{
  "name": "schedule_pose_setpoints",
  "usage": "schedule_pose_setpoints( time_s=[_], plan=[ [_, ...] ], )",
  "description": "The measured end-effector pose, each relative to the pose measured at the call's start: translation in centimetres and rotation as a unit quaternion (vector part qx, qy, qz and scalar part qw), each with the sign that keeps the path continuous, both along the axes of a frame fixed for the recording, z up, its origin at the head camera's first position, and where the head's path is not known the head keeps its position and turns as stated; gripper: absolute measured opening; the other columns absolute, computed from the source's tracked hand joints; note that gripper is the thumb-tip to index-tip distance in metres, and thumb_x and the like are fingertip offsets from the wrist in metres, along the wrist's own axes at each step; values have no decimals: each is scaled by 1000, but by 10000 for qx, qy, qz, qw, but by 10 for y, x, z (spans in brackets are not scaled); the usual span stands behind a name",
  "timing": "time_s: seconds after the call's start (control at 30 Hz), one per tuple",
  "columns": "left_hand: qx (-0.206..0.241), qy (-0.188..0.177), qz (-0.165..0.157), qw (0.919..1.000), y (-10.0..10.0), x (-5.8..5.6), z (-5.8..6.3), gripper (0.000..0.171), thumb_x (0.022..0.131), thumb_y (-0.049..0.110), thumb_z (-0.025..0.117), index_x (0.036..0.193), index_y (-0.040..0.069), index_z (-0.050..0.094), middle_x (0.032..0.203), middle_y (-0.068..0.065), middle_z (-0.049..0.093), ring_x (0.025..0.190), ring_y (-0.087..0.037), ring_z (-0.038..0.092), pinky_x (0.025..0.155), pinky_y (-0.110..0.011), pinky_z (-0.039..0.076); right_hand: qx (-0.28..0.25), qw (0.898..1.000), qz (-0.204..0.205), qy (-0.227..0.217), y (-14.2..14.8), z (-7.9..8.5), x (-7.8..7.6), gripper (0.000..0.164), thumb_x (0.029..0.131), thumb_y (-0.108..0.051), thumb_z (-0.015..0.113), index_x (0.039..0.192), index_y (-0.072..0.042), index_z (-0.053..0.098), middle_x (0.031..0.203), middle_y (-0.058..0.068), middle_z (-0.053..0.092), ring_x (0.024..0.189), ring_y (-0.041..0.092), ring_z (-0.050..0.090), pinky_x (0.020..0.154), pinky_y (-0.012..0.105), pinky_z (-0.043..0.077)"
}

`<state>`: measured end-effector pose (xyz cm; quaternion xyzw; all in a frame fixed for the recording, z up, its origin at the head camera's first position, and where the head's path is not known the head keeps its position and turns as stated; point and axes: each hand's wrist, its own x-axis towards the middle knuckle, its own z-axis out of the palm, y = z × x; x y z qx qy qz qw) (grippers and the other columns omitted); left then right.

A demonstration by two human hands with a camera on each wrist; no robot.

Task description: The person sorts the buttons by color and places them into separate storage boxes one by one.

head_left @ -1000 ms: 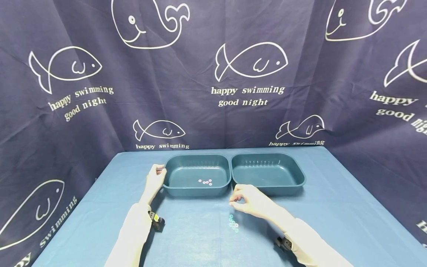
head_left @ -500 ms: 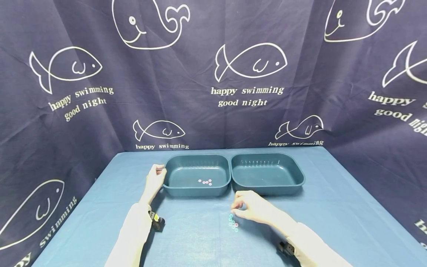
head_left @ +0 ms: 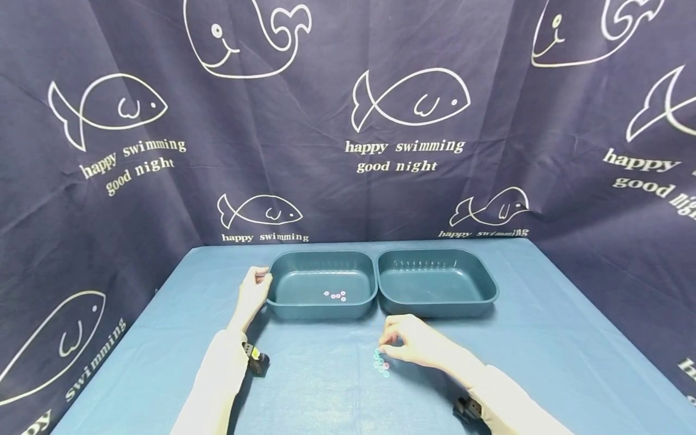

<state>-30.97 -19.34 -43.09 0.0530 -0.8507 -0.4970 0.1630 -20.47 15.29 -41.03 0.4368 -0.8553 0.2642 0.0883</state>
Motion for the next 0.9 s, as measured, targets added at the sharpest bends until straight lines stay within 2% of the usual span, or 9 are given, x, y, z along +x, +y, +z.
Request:
schedule_pose_setpoints(
  time_s=[0.17,0.43,0.7,0.9],
  plan=[
    [-29,-27,-21,10000,0,-1,0,27,83,19,48,107,8,52,100,-19,61,93,-27,58,79,-39,44,68,9999,8,-119,1,-1,0,5,71,-14,66,75,-14,69,69,-12,53,64,4,52,58,18,44],
    [12,-65,-49,10000,-1,-1,0,27,84,19,48,108,7,52,101,-20,61,94,-28,57,80,-40,44,330,9987,-19,-378,3,-1,2,5,71,-13,66,72,-18,68,68,-13,52,62,4,50,57,9,37],
    [55,-85,-54,9999,0,-1,1,27,83,19,48,108,7,51,101,-20,60,95,-28,57,80,-40,44,564,9973,122,-465,4,-2,3,6,68,-13,66,70,-18,68,64,-8,52,57,2,49,54,6,34],
    [99,-68,-75,9999,-1,-1,0,27,83,18,48,108,7,51,102,-20,60,95,-28,57,81,-39,43,563,9956,216,-713,4,0,6,6,67,-11,68,69,-17,68,64,-4,55,56,4,50,52,6,35]
  ],
)
